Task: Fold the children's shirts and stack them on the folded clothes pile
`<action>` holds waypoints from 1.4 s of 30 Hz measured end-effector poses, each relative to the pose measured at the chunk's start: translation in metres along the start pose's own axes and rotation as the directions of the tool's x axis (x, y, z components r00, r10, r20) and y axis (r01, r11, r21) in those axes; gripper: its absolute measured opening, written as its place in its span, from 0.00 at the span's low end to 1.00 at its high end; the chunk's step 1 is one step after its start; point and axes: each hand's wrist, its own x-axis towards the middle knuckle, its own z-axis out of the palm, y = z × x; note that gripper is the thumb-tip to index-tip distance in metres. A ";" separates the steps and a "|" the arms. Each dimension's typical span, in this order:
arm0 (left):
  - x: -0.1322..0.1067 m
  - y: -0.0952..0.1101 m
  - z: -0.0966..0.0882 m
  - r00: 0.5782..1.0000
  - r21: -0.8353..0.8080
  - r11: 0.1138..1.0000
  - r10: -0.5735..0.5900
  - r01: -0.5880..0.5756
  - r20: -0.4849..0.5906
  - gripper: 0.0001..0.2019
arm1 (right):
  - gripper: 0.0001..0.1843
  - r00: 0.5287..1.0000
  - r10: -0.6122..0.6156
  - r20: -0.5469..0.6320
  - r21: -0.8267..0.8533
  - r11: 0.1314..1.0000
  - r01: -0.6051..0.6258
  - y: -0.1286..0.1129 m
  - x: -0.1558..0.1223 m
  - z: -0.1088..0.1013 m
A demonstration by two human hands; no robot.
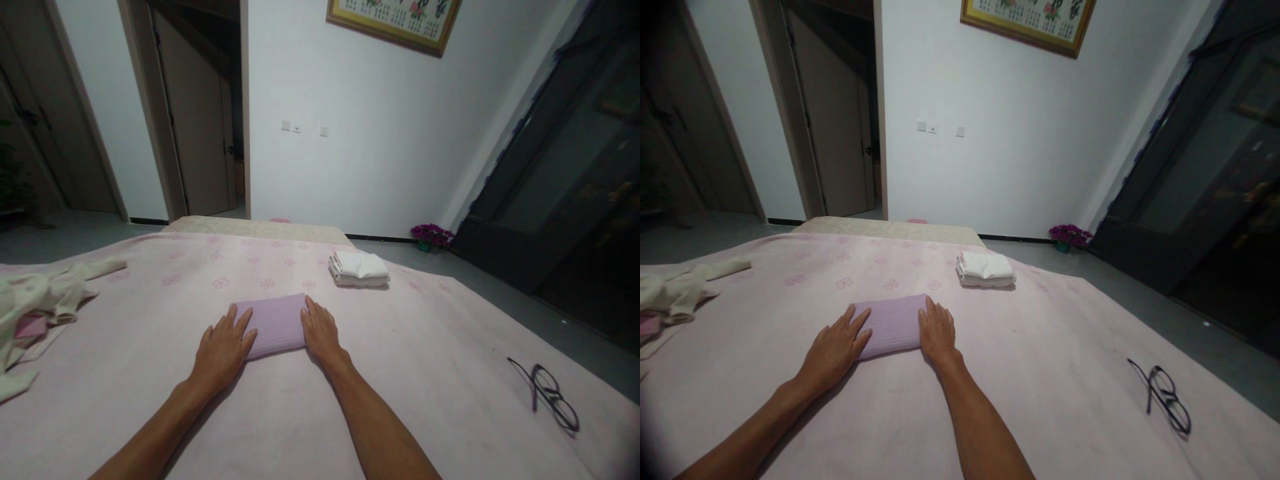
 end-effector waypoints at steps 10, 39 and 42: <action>0.000 -0.005 -0.010 0.992 0.018 0.992 -0.126 0.126 0.015 0.32 | 0.25 0.995 0.073 -0.065 -0.075 0.994 -0.078 -0.002 0.001 -0.007; 0.017 -0.024 -0.014 0.939 -0.797 0.551 -0.339 0.247 0.056 0.40 | 0.29 0.934 0.052 -0.354 0.429 0.896 0.113 -0.004 0.014 0.000; 0.018 -0.016 -0.019 0.909 -0.879 0.393 -0.404 0.270 0.099 0.42 | 0.29 0.924 0.080 -0.373 0.479 0.870 0.118 0.002 0.020 -0.002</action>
